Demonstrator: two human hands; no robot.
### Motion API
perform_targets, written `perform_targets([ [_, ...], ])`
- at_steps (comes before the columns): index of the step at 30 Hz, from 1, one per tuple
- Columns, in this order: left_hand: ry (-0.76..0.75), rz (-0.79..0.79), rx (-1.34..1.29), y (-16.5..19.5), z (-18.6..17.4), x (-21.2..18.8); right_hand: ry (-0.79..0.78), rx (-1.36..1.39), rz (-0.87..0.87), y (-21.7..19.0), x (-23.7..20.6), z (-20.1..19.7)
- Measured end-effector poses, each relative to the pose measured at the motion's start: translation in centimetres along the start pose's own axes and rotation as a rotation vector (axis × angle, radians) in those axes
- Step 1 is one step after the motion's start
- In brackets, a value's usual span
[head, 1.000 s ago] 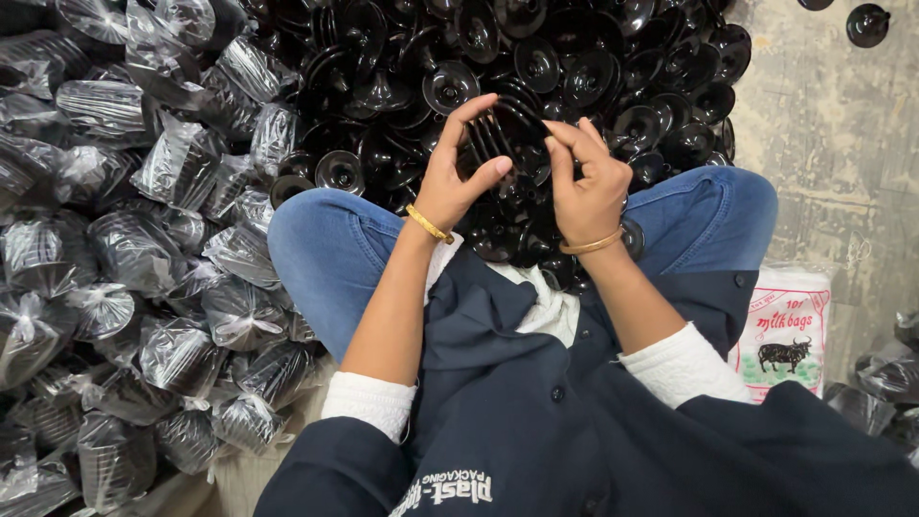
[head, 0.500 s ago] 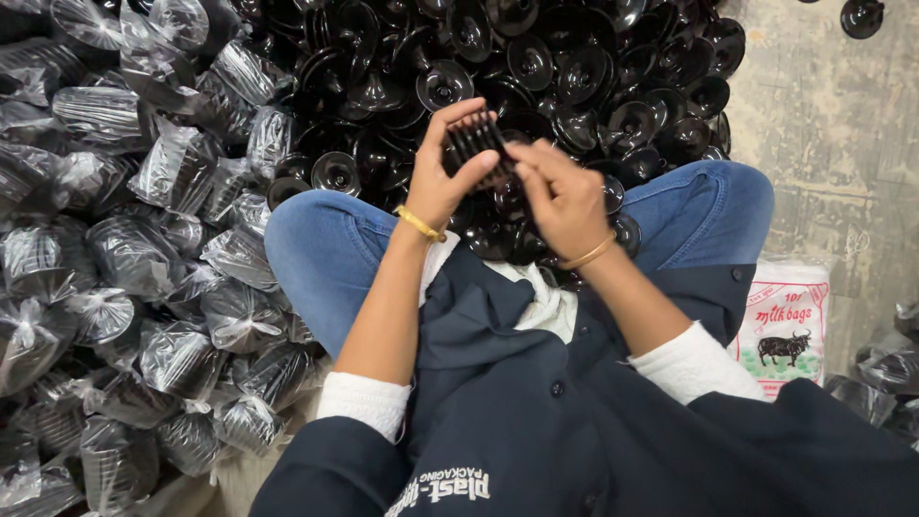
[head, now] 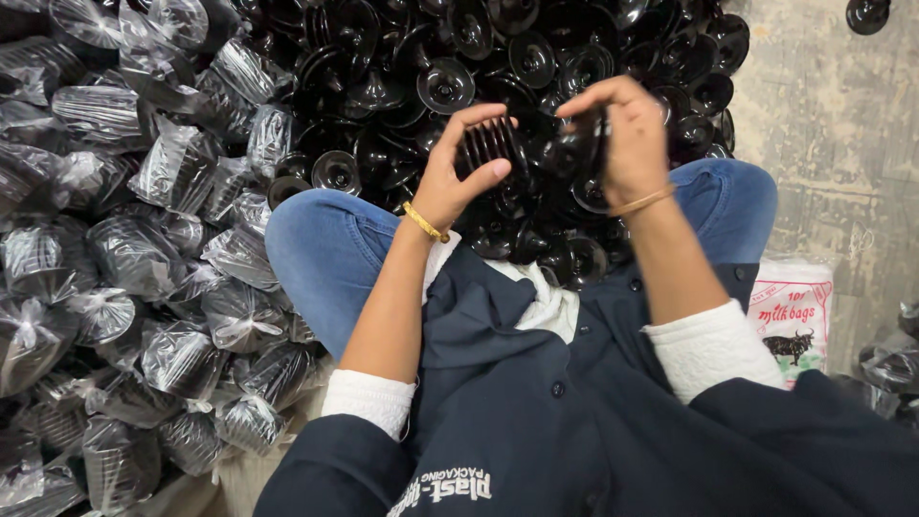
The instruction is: The person sits cross-legged on the floor among large piles of black plastic bell-shaped parts. They pick up individual parts one at a time and nest them together into a stack, then set the completed stack aside and begin another stack.
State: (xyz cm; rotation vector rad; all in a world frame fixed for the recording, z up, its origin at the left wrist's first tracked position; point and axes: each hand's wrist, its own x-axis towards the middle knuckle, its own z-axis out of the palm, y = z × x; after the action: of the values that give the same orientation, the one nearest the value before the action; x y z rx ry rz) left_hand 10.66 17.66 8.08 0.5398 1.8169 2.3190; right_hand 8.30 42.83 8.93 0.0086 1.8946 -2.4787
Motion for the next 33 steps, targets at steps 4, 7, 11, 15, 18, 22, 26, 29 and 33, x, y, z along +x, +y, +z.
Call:
perform_targets([
  [4, -0.033, 0.045, 0.116, 0.3, 0.2, -0.4, -0.076, 0.074, -0.004, 2.2, -0.2, 4.2],
  [7, -0.026, 0.003, 0.054, 0.5, 0.2, -0.4, -0.156, 0.014, -0.095, 2.7, 0.3, 5.1],
  [11, -0.063, -0.023, 0.043, 0.5, 0.3, -0.5, -0.255, -0.060, -0.071, 1.9, 0.3, 4.4],
  [15, -0.112, -0.030, -0.015, 0.1, 0.7, -0.7, -0.265, -0.110, -0.048, 1.7, -1.0, 4.9],
  [18, -0.101, -0.018, 0.027, 0.0, 0.7, -0.7, -0.235, -0.047, -0.033, 2.0, -0.9, 5.3],
  [22, 0.112, 0.082, 0.086, 0.1, 0.2, 0.0, -0.081, -0.326, -0.164, 2.4, 2.2, 4.1],
  [26, 0.373, -0.063, -0.146, 0.4, -0.7, 0.1, -0.010, -0.959, -0.337, 3.9, 5.3, 2.9],
  [29, 0.359, -0.047, -0.145, 0.1, -0.8, 0.2, -0.053, -1.178, -0.413, 4.6, 5.7, 2.1],
  [33, 0.290, -0.015, -0.114, -0.3, -0.7, 0.2, 0.053, -0.802, -0.282, 3.2, 4.2, 1.0],
])
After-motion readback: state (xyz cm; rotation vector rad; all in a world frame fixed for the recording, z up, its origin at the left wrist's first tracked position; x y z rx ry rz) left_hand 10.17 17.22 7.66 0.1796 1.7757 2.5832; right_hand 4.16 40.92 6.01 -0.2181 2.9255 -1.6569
